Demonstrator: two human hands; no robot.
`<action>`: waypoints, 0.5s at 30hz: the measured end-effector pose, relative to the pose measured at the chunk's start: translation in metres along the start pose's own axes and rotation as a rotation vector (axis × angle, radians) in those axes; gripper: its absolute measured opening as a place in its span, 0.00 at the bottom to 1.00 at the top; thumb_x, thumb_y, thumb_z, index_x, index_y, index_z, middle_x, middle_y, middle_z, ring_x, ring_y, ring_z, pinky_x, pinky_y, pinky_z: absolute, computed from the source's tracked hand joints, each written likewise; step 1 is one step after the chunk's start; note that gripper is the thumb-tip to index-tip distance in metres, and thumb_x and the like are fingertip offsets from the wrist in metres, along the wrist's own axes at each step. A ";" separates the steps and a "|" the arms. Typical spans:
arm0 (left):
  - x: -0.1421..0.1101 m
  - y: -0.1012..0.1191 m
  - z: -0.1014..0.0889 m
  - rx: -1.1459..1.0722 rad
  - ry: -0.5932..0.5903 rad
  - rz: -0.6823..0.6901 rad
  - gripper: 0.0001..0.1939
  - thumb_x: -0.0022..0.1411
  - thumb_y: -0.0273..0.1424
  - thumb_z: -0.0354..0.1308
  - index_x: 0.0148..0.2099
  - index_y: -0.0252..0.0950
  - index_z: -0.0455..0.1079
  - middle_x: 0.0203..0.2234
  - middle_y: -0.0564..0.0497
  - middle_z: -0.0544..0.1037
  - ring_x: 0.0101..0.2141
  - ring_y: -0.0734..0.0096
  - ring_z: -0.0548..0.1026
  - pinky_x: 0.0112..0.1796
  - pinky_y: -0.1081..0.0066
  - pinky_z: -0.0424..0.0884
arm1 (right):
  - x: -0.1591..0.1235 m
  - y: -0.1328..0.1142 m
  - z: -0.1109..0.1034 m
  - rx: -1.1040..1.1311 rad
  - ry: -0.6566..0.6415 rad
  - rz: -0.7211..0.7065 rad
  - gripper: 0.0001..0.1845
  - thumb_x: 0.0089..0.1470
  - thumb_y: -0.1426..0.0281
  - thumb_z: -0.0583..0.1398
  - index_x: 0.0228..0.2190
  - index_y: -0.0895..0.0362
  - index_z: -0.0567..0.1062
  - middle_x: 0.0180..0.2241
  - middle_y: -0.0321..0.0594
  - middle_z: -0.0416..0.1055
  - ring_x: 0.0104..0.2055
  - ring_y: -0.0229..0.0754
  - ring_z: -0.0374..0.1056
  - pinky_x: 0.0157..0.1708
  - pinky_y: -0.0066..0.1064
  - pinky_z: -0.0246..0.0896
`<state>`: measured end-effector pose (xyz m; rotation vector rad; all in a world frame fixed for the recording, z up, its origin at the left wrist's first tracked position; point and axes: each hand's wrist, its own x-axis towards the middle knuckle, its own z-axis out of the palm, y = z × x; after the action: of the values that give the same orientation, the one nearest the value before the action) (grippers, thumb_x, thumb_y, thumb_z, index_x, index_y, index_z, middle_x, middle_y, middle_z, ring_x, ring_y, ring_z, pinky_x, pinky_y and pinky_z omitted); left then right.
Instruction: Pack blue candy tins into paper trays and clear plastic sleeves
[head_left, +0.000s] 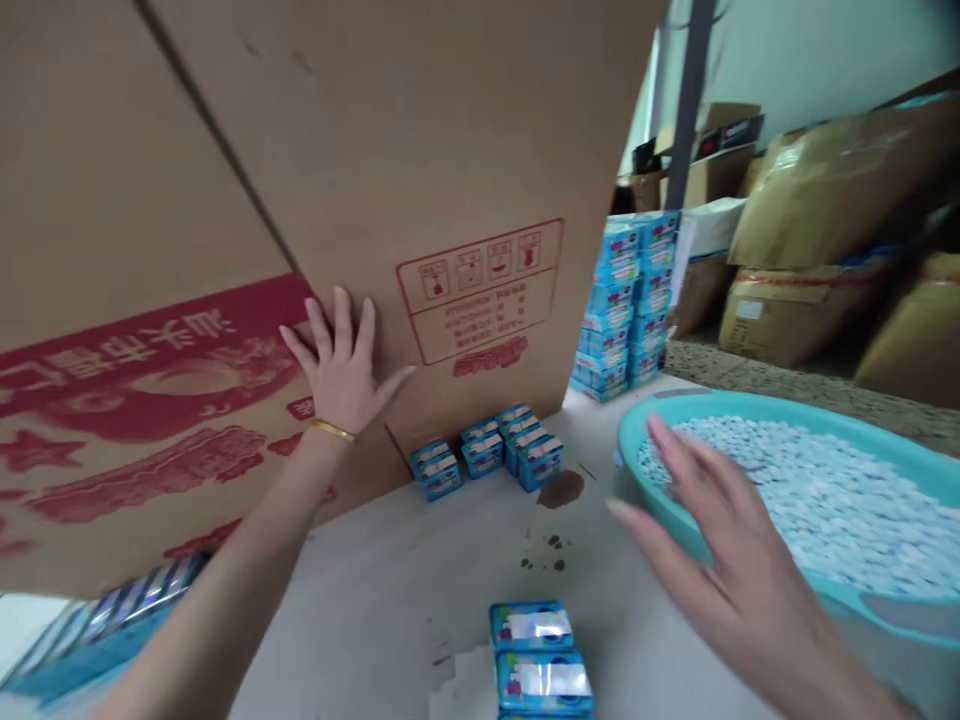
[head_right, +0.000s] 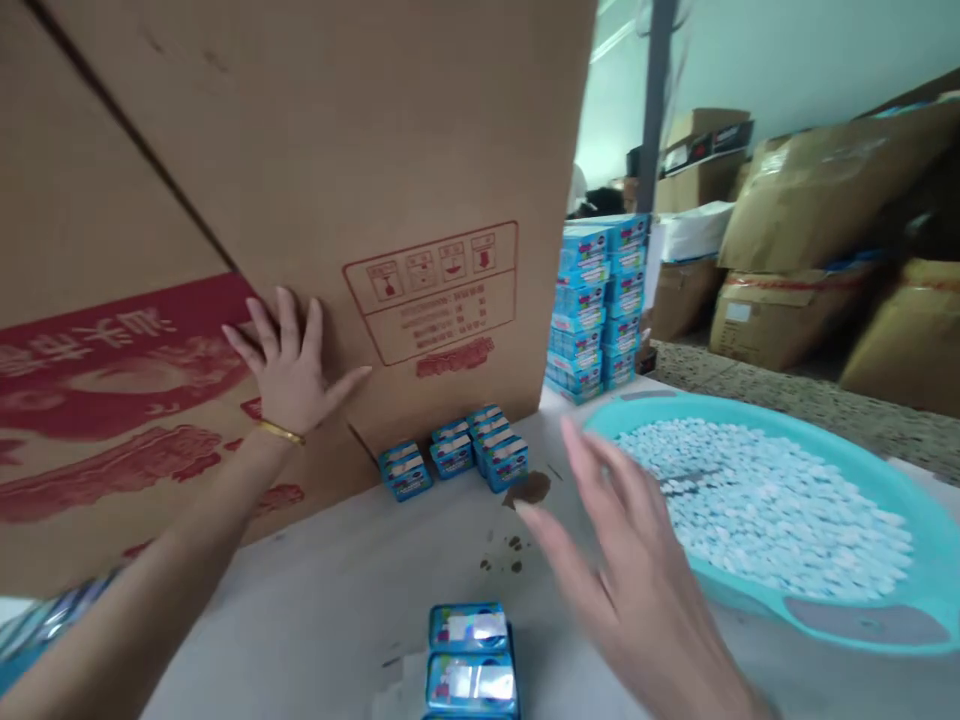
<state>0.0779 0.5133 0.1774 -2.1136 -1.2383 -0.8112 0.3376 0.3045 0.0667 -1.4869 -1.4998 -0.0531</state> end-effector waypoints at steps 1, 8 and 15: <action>0.003 -0.016 -0.013 0.012 -0.027 0.037 0.50 0.53 0.59 0.51 0.69 0.40 0.42 0.68 0.45 0.38 0.65 0.44 0.27 0.58 0.43 0.16 | 0.039 -0.009 0.006 -0.028 0.046 -0.164 0.35 0.61 0.54 0.51 0.64 0.52 0.51 0.61 0.47 0.55 0.63 0.54 0.52 0.59 0.51 0.53; 0.003 -0.066 -0.065 0.075 -0.117 0.093 0.47 0.55 0.56 0.53 0.69 0.39 0.44 0.68 0.46 0.42 0.66 0.48 0.32 0.59 0.46 0.15 | 0.218 -0.083 0.058 -0.236 0.082 -0.523 0.34 0.61 0.56 0.51 0.60 0.67 0.56 0.67 0.54 0.28 0.68 0.60 0.30 0.58 0.56 0.43; -0.058 -0.159 -0.115 0.093 0.125 -0.340 0.54 0.52 0.59 0.53 0.69 0.36 0.36 0.68 0.47 0.31 0.65 0.52 0.22 0.60 0.48 0.19 | 0.215 -0.078 0.089 -0.298 -0.123 -0.387 0.41 0.61 0.53 0.38 0.62 0.73 0.48 0.64 0.63 0.22 0.65 0.66 0.34 0.56 0.53 0.45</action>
<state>-0.1118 0.4659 0.2361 -1.7743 -1.5580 -0.9927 0.2759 0.4991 0.2021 -1.4257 -1.9283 -0.4389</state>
